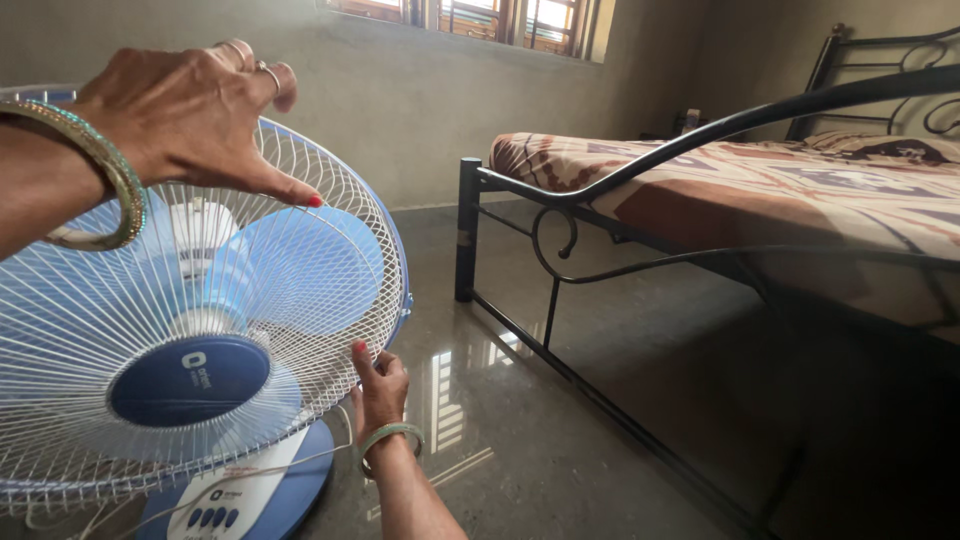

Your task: The person reassembles a blue electric fan by hand. They place the front wire grille over the fan blades and repeatedly adjust its position to align and secure it to the base.

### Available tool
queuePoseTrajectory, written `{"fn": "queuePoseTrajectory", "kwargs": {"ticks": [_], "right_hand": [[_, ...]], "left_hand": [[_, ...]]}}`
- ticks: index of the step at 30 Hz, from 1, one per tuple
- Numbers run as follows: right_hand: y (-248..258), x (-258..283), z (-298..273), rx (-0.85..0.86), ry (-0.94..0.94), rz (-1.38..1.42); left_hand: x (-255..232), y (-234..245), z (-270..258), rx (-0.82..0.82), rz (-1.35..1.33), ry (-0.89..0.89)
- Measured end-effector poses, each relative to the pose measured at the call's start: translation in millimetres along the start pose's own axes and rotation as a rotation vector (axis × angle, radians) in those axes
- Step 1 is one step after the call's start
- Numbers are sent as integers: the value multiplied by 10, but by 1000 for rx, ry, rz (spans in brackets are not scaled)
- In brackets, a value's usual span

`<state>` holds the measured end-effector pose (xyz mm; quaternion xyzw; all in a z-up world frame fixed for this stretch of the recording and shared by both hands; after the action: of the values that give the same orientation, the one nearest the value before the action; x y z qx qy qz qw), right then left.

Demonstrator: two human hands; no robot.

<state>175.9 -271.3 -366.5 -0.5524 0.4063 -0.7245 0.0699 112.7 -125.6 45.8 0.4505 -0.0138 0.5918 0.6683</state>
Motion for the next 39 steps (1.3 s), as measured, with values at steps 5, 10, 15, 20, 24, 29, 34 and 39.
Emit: {"fn": "queuePoseTrajectory", "kwargs": {"ticks": [5, 10, 15, 20, 24, 29, 34, 39], "right_hand": [[-59, 83, -143, 65, 79, 75], [-47, 161, -161, 137, 134, 91], [82, 159, -111, 40, 41, 139], [147, 198, -94, -15, -30, 124], [126, 254, -34, 83, -25, 46], [145, 195, 62, 114, -24, 87], [160, 103, 141, 107, -8, 120], [201, 58, 214, 59, 9, 89]], "left_hand": [[25, 36, -6, -55, 1, -1], [56, 88, -18, -52, 12, 12], [91, 75, 24, 10, 28, 65], [57, 0, 146, -62, 10, 53], [85, -88, 218, -82, 43, 67], [60, -252, 240, 135, -54, 111], [37, -134, 203, 114, -106, 81], [5, -90, 202, 63, -88, 76]]}}
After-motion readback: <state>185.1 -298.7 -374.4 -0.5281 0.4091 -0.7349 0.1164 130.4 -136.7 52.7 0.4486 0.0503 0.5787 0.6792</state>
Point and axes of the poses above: each hand's wrist, its own z-axis towards the middle knuckle, its own y-axis out of the back of the hand, x = y × z, the point moved 9 cm from there along z, towards the middle knuckle
